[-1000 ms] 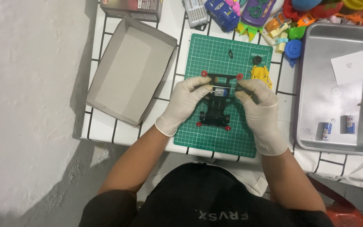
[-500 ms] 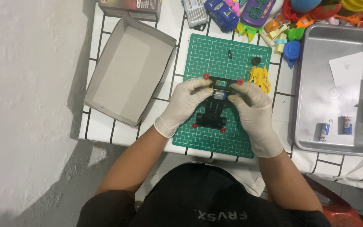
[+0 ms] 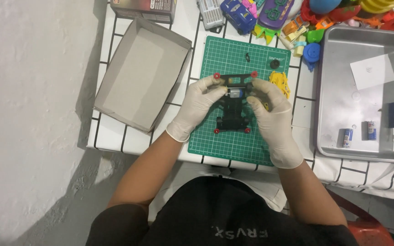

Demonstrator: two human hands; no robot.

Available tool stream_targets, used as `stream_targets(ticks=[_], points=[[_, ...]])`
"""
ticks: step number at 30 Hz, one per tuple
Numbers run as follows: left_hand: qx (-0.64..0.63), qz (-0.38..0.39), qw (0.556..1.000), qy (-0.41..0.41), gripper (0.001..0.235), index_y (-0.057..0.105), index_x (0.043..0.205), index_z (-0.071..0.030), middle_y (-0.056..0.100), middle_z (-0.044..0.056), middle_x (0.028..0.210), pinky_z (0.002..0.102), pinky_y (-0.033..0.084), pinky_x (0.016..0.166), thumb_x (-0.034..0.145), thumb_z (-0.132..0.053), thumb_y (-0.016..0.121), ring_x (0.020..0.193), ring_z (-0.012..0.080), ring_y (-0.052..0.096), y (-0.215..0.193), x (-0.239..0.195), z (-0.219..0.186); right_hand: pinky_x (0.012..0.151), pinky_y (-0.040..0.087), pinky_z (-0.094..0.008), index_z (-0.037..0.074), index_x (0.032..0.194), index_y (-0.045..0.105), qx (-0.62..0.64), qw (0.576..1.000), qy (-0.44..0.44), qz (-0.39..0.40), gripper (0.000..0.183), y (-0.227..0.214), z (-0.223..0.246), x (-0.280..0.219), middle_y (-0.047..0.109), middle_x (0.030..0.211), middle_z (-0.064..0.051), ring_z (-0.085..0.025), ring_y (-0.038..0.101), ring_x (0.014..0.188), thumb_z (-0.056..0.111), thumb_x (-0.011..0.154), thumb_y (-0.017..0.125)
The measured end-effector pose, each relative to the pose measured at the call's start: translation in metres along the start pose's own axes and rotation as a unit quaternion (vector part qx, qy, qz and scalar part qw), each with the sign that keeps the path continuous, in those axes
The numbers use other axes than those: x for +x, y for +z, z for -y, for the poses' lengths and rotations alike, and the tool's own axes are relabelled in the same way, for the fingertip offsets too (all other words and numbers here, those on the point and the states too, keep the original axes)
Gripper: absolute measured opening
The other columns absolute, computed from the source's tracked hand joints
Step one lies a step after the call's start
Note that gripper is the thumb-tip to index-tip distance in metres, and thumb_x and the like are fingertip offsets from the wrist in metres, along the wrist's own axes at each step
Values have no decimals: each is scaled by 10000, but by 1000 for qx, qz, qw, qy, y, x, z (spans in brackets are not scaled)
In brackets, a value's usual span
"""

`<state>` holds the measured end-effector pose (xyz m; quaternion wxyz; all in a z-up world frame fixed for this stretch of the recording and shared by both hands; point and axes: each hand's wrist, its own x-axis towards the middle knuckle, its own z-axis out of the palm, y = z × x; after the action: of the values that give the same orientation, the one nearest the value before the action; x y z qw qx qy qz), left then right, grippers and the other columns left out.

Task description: The person assembles a toy car chassis on a green cutting mat. They attach red wheels to the axles, insert a battery into the chassis, and then attach a yellow body shell to the frame.

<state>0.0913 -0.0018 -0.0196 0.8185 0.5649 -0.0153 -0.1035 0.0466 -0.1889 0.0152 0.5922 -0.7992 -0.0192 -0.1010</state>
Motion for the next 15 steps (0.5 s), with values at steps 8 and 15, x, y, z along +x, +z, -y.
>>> stream_targets(ticks=[8, 15], points=[[-86, -113, 987, 75, 309, 693, 1206, -106, 709, 15, 1073, 269, 563, 956, 910, -118, 778, 999, 74, 649, 17, -16, -32, 1076, 419, -401, 42, 1556, 259, 25, 995, -37, -95, 796, 6, 21, -47, 444, 1375, -152, -263, 463, 1262, 331, 988, 736], [-123, -95, 985, 82, 331, 610, 1219, -120, 692, 58, 1172, 269, 542, 1011, 919, -60, 737, 1091, 115, 646, 38, -37, -27, 1015, 553, -331, 85, 1439, 467, 357, 916, 154, -98, 528, 15, 41, -45, 625, 1259, -76, -166, 640, 1149, 49, 946, 652]])
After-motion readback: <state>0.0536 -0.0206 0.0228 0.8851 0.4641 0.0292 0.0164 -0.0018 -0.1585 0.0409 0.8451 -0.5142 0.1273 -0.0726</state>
